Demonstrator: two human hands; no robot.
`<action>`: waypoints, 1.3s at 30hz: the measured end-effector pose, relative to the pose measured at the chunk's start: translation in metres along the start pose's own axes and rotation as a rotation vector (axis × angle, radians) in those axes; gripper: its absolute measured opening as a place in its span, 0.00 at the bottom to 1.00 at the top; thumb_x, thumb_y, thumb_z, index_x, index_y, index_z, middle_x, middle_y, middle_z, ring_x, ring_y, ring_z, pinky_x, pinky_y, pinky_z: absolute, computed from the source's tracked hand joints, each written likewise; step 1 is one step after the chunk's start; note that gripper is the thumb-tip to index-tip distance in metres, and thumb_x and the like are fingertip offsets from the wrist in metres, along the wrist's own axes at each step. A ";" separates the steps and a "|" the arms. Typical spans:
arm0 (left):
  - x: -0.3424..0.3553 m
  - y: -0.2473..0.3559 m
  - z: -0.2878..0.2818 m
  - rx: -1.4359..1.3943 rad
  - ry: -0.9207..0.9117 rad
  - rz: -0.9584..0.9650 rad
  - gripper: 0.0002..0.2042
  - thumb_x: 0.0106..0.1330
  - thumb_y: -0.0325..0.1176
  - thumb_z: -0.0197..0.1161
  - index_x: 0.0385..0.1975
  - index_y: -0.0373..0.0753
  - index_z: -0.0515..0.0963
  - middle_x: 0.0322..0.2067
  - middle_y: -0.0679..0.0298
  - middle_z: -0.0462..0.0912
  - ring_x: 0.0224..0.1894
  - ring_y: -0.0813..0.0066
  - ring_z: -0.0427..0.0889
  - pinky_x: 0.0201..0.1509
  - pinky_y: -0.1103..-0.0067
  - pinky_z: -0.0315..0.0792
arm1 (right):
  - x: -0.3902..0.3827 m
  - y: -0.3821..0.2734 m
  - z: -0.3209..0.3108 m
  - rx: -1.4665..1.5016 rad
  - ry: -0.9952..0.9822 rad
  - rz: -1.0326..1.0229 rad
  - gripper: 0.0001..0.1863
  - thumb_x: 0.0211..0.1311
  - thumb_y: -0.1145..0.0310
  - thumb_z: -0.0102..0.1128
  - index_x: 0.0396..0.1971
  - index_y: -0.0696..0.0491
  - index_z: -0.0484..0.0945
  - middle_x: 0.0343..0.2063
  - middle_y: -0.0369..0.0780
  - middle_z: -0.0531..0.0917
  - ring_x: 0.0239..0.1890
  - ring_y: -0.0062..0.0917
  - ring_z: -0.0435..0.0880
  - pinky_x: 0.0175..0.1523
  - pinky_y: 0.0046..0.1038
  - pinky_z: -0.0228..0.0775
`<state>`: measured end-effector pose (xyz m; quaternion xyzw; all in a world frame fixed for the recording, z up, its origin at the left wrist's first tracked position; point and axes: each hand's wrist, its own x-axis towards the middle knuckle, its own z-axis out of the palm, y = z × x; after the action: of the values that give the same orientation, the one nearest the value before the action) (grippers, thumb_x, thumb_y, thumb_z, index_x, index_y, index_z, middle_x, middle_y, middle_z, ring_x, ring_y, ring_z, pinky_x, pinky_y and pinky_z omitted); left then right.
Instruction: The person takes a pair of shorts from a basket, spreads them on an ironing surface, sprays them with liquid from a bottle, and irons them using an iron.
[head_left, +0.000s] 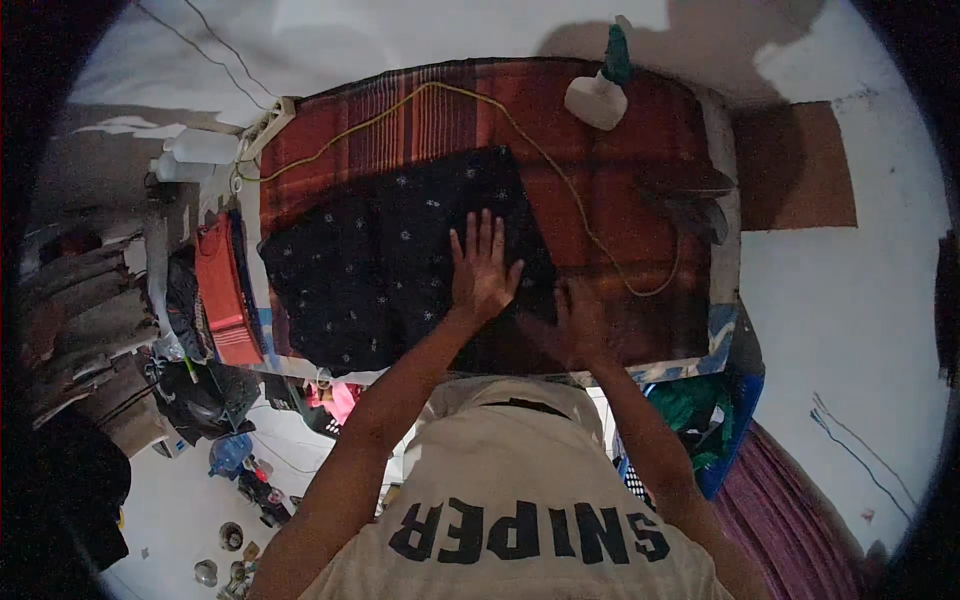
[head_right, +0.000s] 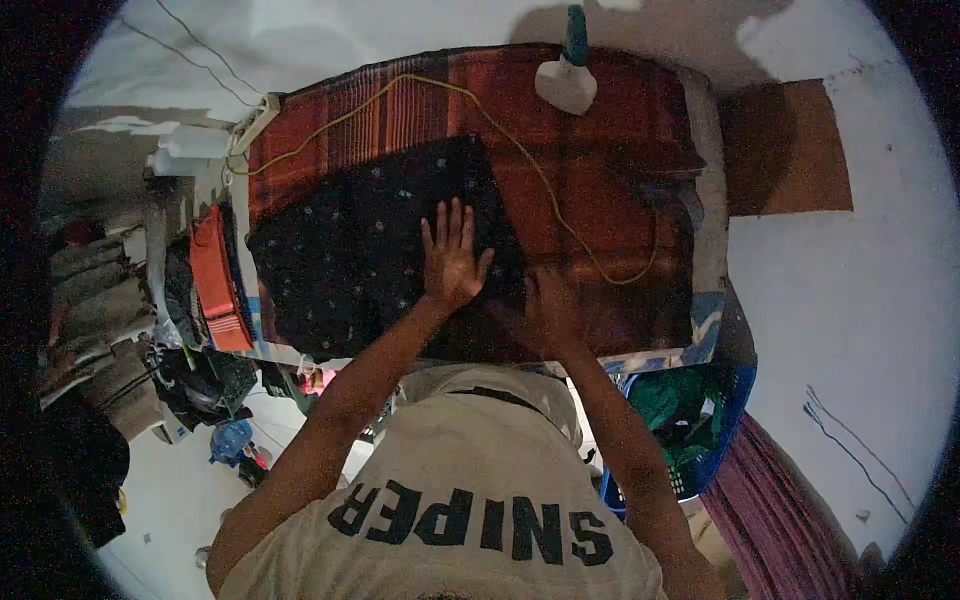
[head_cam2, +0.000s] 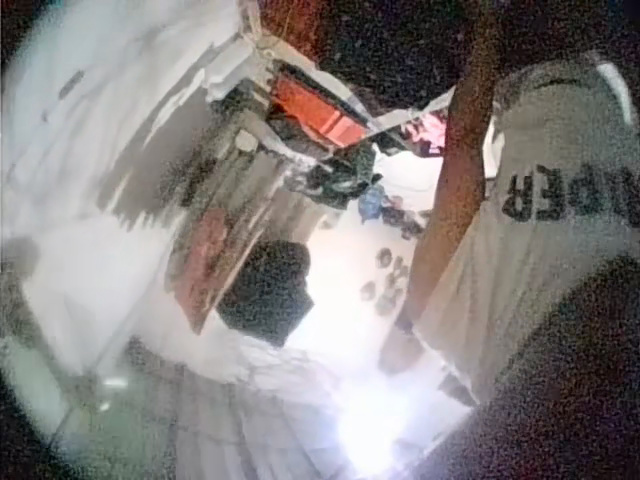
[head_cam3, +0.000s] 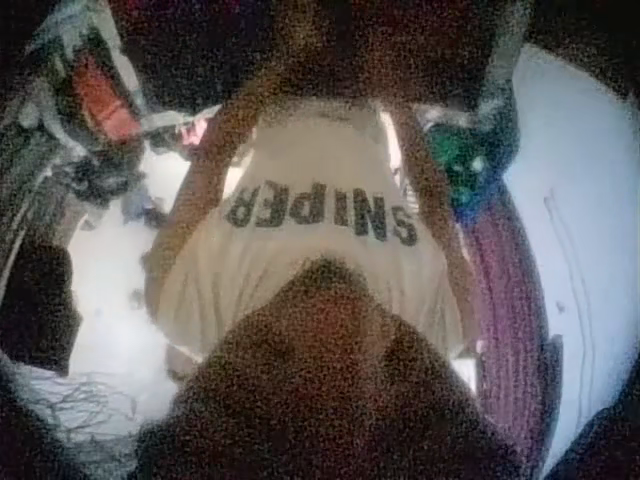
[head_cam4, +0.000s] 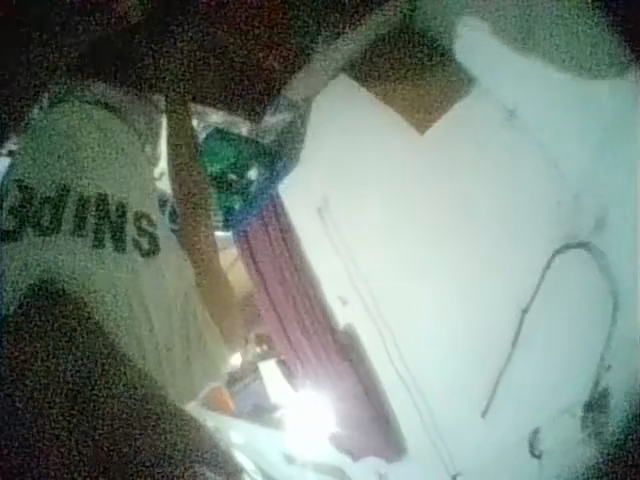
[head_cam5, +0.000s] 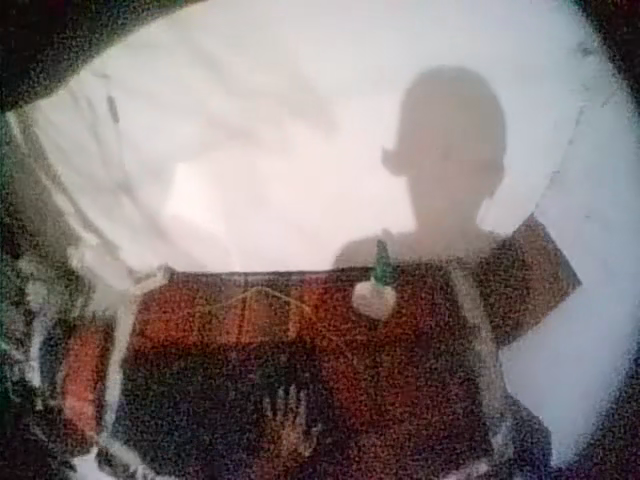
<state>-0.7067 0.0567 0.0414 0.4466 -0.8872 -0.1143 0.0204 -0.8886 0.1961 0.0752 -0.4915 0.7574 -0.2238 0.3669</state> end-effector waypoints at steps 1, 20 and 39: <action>0.004 0.003 -0.001 -0.001 0.001 0.016 0.40 0.81 0.56 0.50 0.81 0.30 0.54 0.83 0.44 0.45 0.85 0.41 0.40 0.84 0.40 0.34 | 0.000 0.003 0.003 0.010 0.022 0.016 0.24 0.74 0.55 0.63 0.56 0.60 0.77 0.51 0.55 0.82 0.52 0.52 0.84 0.56 0.50 0.76; -0.063 0.054 -0.018 -0.610 0.025 0.497 0.31 0.80 0.40 0.56 0.76 0.30 0.61 0.77 0.41 0.60 0.82 0.40 0.53 0.85 0.49 0.47 | 0.089 0.079 -0.194 -0.153 0.637 -0.152 0.26 0.77 0.50 0.61 0.56 0.60 0.82 0.43 0.51 0.89 0.46 0.44 0.88 0.54 0.45 0.78; -0.138 -0.205 -0.046 0.021 0.044 -0.078 0.38 0.78 0.49 0.56 0.80 0.31 0.56 0.82 0.47 0.49 0.84 0.42 0.44 0.83 0.41 0.40 | 0.104 -0.169 0.077 -0.532 0.138 -0.182 0.20 0.75 0.53 0.63 0.49 0.57 0.82 0.35 0.48 0.89 0.40 0.46 0.91 0.45 0.47 0.81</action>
<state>-0.4559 0.0402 0.0497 0.4835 -0.8695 -0.0959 0.0307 -0.7564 0.0325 0.1098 -0.6199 0.7656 -0.0824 0.1511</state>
